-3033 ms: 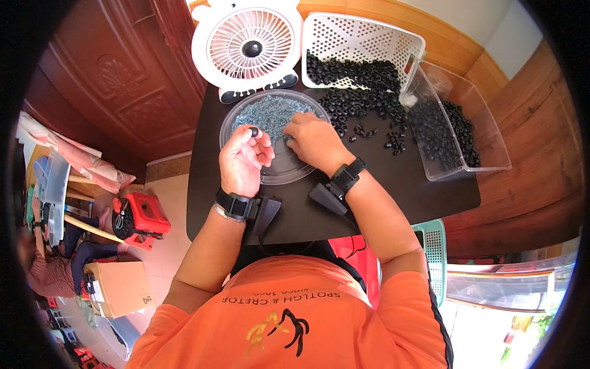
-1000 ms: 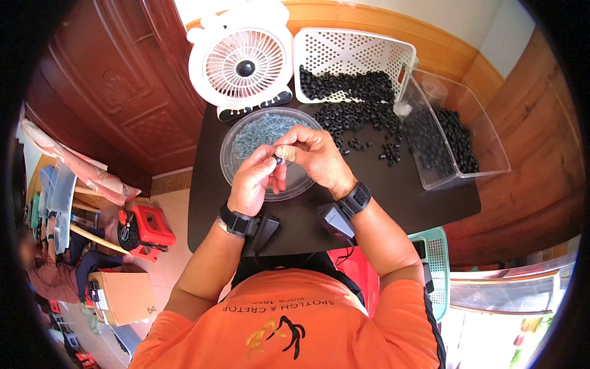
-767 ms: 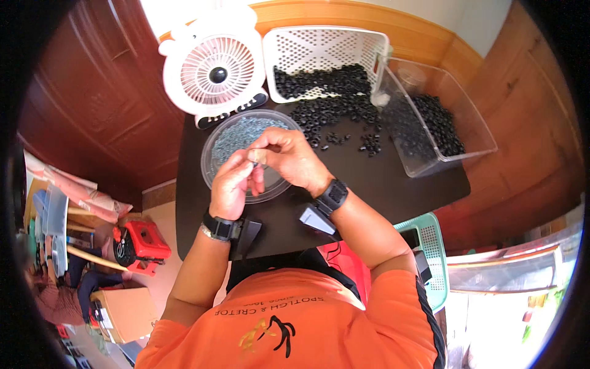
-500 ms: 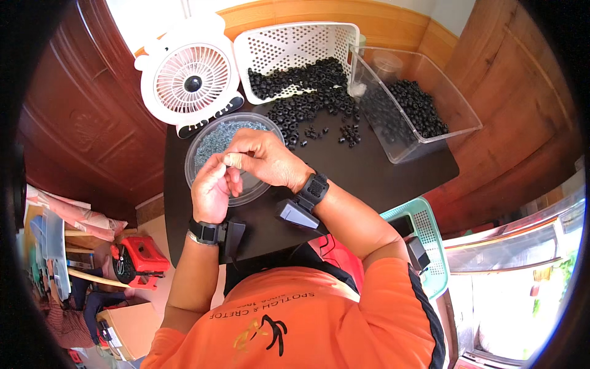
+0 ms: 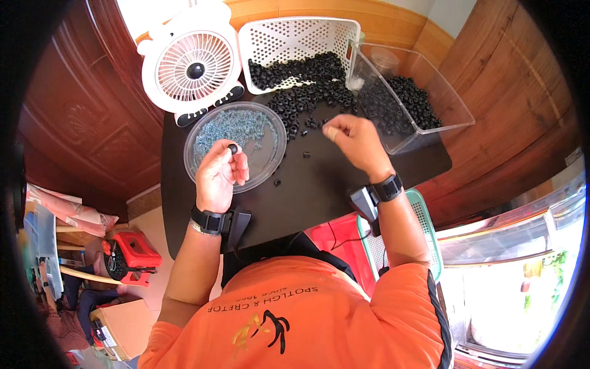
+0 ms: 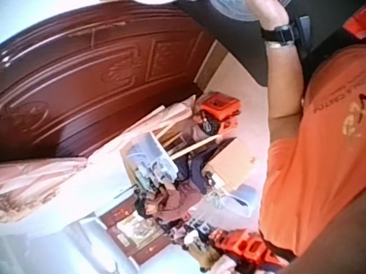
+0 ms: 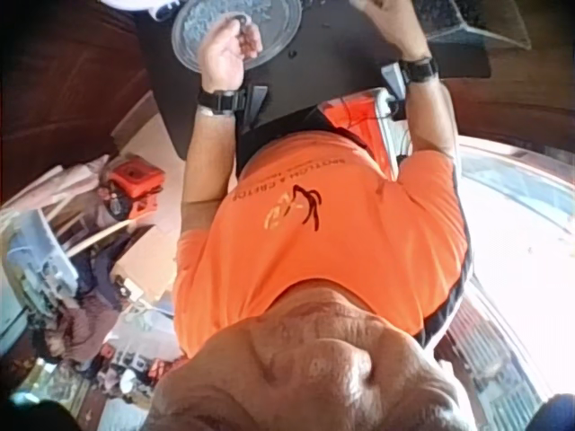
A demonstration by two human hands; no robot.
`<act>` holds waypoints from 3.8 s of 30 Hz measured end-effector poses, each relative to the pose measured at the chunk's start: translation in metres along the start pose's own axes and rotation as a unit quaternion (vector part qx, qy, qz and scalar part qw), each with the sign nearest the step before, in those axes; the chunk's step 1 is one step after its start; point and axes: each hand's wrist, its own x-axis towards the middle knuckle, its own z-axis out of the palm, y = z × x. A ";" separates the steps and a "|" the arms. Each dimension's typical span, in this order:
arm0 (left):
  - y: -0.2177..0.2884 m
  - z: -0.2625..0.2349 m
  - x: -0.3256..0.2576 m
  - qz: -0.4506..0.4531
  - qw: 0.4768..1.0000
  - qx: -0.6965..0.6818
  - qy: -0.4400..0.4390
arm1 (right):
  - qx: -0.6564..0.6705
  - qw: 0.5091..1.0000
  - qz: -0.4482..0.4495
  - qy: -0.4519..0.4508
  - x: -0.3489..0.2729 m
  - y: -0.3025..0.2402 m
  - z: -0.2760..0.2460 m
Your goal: Manually assembling small plastic parts by inserting blue beads into black housing components.
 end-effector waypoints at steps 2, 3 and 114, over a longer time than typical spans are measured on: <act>0.000 0.000 -0.001 -0.006 1.000 0.003 -0.003 | -0.001 0.995 0.071 -0.076 -0.010 0.002 0.009; 0.000 0.000 -0.001 -0.012 1.000 0.007 -0.014 | -0.006 0.996 0.053 -0.077 -0.013 0.005 0.016; -0.008 0.010 -0.007 -0.043 0.974 -0.104 -0.196 | 0.054 0.954 -0.292 0.030 -0.010 -0.085 0.074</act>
